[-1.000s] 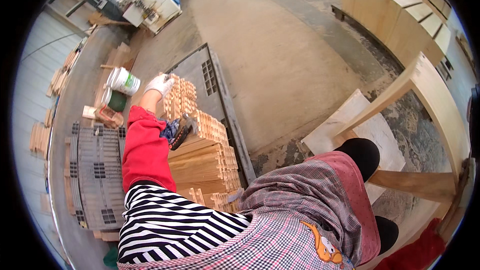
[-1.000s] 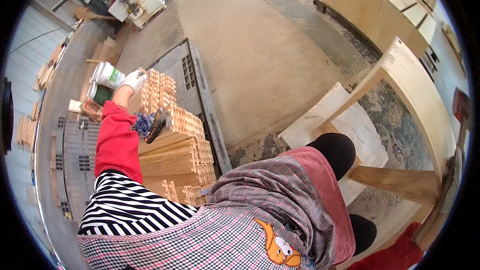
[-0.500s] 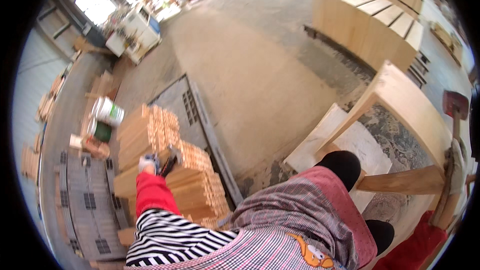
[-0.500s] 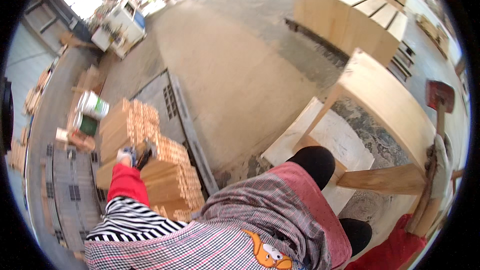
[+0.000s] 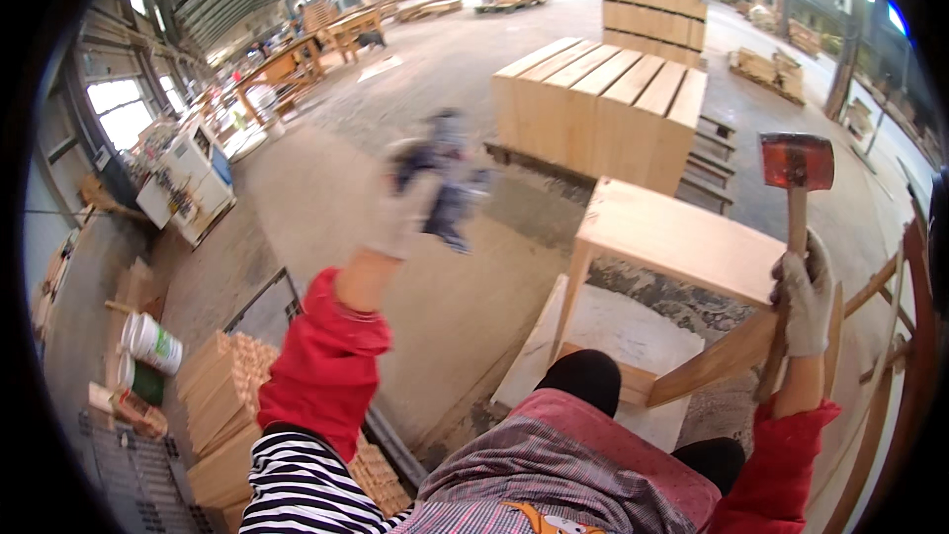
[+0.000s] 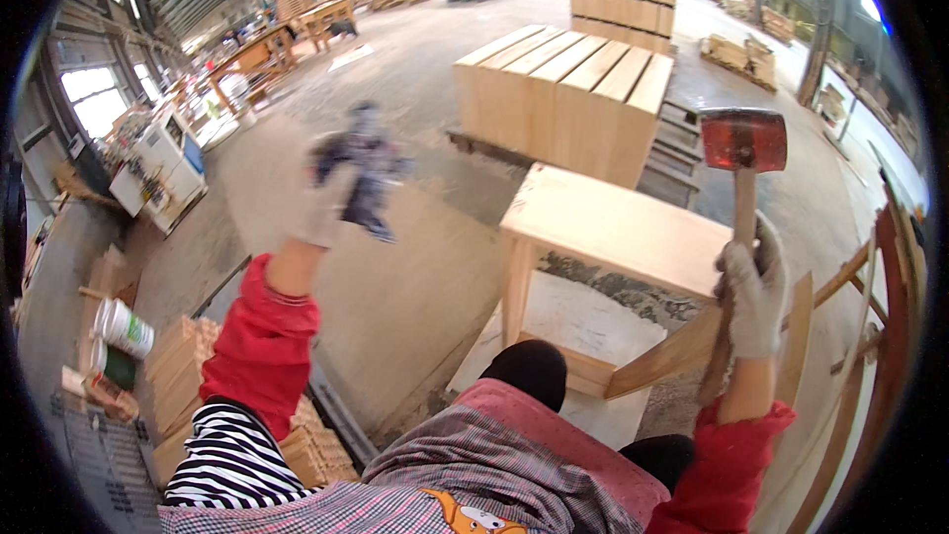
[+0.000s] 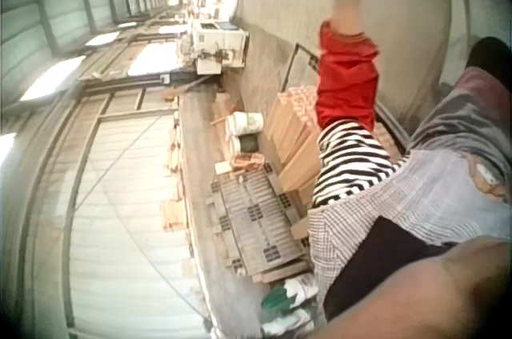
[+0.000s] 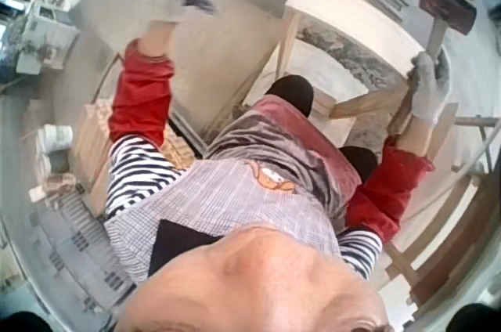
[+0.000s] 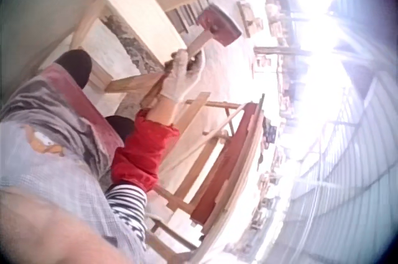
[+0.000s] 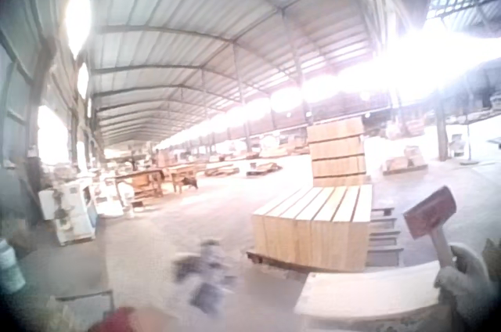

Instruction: The person assembles a wooden stool by fitting a top panel onto a frame, then uses a rubber mallet and a hammer to secure the joints. They repeatedly tap the corners and edges to ensure a tight fit, occasionally wiping the surface with a cloth.

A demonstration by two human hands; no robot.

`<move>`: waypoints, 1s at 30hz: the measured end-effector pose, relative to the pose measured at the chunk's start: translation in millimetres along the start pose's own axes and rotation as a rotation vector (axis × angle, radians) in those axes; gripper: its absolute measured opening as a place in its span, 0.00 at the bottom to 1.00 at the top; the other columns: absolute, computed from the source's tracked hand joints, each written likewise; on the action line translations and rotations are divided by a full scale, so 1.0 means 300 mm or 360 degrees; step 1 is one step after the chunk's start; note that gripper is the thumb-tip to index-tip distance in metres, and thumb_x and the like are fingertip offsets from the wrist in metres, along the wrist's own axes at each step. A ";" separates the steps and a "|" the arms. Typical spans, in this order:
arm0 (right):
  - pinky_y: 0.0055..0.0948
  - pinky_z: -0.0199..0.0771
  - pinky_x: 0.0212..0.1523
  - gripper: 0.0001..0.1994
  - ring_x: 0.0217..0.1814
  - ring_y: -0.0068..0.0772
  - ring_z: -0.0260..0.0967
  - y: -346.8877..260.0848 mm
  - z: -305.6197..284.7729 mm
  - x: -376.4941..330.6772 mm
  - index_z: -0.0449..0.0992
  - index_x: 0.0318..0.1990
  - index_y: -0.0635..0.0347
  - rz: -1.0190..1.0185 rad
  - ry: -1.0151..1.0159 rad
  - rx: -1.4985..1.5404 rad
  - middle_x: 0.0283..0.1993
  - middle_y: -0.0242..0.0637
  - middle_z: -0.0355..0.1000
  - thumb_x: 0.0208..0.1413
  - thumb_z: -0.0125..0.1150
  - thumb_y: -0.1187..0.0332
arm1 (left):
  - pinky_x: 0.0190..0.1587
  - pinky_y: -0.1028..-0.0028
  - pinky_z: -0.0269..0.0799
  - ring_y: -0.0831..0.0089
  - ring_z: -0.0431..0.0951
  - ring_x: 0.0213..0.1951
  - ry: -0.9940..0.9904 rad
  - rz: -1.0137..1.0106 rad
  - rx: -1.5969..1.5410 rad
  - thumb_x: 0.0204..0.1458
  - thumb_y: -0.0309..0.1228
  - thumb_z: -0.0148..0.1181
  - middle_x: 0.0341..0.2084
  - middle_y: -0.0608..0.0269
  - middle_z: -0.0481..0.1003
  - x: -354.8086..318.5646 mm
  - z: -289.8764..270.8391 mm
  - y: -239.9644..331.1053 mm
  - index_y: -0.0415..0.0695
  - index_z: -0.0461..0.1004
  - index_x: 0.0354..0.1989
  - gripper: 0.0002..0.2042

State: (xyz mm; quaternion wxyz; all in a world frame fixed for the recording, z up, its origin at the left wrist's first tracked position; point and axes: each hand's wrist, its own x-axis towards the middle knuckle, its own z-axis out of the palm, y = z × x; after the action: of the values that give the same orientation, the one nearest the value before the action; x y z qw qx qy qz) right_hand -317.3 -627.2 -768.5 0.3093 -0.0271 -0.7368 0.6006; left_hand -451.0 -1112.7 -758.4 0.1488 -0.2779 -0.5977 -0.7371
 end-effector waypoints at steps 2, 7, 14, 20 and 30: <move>0.16 0.64 0.19 0.29 0.21 0.18 0.65 -0.091 0.015 -0.070 0.61 0.66 0.63 0.0037 -0.0074 0.0202 0.31 0.32 0.70 0.62 0.59 0.59 | 0.49 0.70 0.75 0.72 0.76 0.44 -0.0190 0.0188 0.0257 0.56 0.21 0.57 0.45 0.59 0.75 0.095 0.296 -0.068 0.41 0.67 0.57 0.19; 0.20 0.65 0.18 0.32 0.21 0.21 0.66 -0.155 0.060 -0.266 0.58 0.66 0.64 0.0343 -0.0251 0.0401 0.29 0.33 0.70 0.63 0.58 0.53 | 0.55 0.73 0.68 0.69 0.72 0.50 -0.0301 0.0376 -0.0259 0.56 0.26 0.59 0.47 0.57 0.72 0.077 0.953 -0.013 0.37 0.70 0.52 0.16; 0.22 0.65 0.18 0.33 0.20 0.24 0.64 -0.168 -0.044 -0.413 0.53 0.69 0.61 0.0699 -0.0320 0.0987 0.29 0.38 0.70 0.62 0.56 0.57 | 0.38 0.78 0.70 0.81 0.72 0.33 -0.0323 0.0188 -0.0355 0.59 0.32 0.60 0.29 0.67 0.75 0.044 1.141 -0.061 0.36 0.73 0.42 0.10; 0.20 0.64 0.18 0.35 0.21 0.22 0.64 -0.142 -0.249 -0.439 0.56 0.68 0.64 0.0544 -0.0010 0.0689 0.29 0.35 0.69 0.59 0.61 0.54 | 0.48 0.64 0.73 0.55 0.77 0.42 -0.0732 0.0648 0.0901 0.57 0.35 0.61 0.39 0.52 0.76 0.198 1.144 -0.114 0.39 0.72 0.47 0.15; 0.27 0.74 0.35 0.27 0.32 0.31 0.74 -0.301 -0.575 -0.286 0.65 0.64 0.64 -0.0186 0.0107 -0.1090 0.36 0.39 0.75 0.58 0.61 0.64 | 0.64 0.58 0.61 0.48 0.64 0.62 -0.1091 0.0536 0.1450 0.57 0.49 0.56 0.59 0.46 0.66 0.131 1.082 -0.283 0.44 0.73 0.55 0.25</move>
State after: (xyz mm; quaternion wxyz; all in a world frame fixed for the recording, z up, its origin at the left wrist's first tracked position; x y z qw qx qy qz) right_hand -133.9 -537.6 -708.4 0.3401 -0.1068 -0.8853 0.2987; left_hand -454.0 -774.9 -760.6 0.1665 -0.4994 -0.8154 -0.2408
